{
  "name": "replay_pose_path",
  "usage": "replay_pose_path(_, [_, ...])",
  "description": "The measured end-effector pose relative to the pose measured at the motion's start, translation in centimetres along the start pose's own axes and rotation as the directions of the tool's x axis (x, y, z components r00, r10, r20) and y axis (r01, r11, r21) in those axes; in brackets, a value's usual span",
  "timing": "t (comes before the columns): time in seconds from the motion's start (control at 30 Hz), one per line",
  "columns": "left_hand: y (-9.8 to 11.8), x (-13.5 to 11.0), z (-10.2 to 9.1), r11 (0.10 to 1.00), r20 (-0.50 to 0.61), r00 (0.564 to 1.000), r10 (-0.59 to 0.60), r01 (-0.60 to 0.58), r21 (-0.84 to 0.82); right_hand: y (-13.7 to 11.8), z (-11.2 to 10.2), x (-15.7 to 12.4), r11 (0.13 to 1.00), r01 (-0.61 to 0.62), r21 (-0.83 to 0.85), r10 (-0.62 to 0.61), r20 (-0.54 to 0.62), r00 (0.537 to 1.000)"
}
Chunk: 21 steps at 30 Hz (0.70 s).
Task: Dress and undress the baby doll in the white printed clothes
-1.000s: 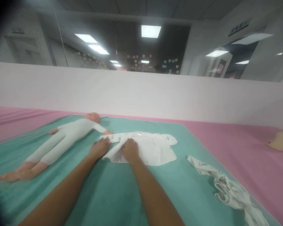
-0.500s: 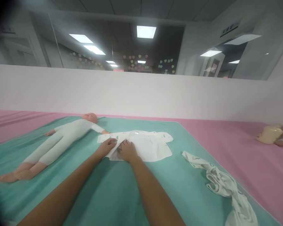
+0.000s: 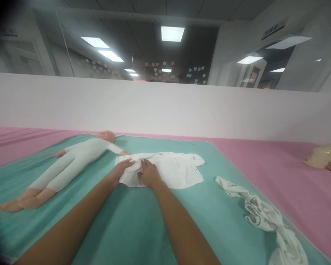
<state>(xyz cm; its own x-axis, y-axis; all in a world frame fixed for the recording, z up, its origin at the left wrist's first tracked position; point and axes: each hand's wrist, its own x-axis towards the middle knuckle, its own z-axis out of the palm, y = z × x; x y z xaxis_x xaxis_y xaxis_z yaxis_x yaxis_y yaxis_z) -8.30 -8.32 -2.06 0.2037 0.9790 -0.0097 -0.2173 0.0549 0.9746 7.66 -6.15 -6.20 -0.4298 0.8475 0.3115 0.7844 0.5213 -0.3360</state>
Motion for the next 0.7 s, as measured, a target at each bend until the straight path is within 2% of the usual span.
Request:
replay_pose_path(0.07, [0.2, 0.1, -0.5, 0.992, -0.024, 0.999, 0.025, -0.028, -0.122, 0.1, 0.2, 0.2, 0.999, -0.044, 0.007, 0.044, 0.006, 0.999])
replay_pose_path(0.17, [0.5, 0.2, -1.2, 0.98, -0.062, 0.997, 0.054, -0.065, -0.187, 0.3, 0.4, 0.3, 0.994, -0.108, 0.003, 0.108, 0.008, 0.994])
replay_pose_path(0.3, [0.8, -0.2, -1.1, 0.986, -0.048, 0.996, 0.073, -0.08, -0.146, 0.5, 0.4, 0.3, 0.99, -0.134, -0.03, 0.135, 0.013, 0.991])
replay_pose_path(0.37, [1.0, -0.3, -0.8, 0.992, -0.046, 0.996, 0.079, -0.083, -0.096, 0.5, 0.4, 0.3, 0.992, -0.118, -0.046, 0.12, 0.056, 0.991])
replay_pose_path(0.5, [0.6, 0.1, -1.0, 0.993, -0.162, 0.983, 0.091, -0.103, -0.063, 0.7, 0.1, 0.2, 0.997, -0.05, -0.053, 0.057, 0.143, 0.988])
replay_pose_path(0.6, [-0.2, 0.8, -2.0, 0.99, -0.295, 0.945, 0.141, -0.127, 0.064, 1.8, -0.3, 0.0, 0.994, -0.086, -0.066, 0.095, 0.143, 0.985])
replay_pose_path(0.7, [-0.9, 1.3, -2.9, 0.951, -0.454, 0.862, 0.224, -0.092, 0.294, 4.1, -1.2, -0.5, 0.952, -0.283, -0.115, 0.294, 0.089, 0.952])
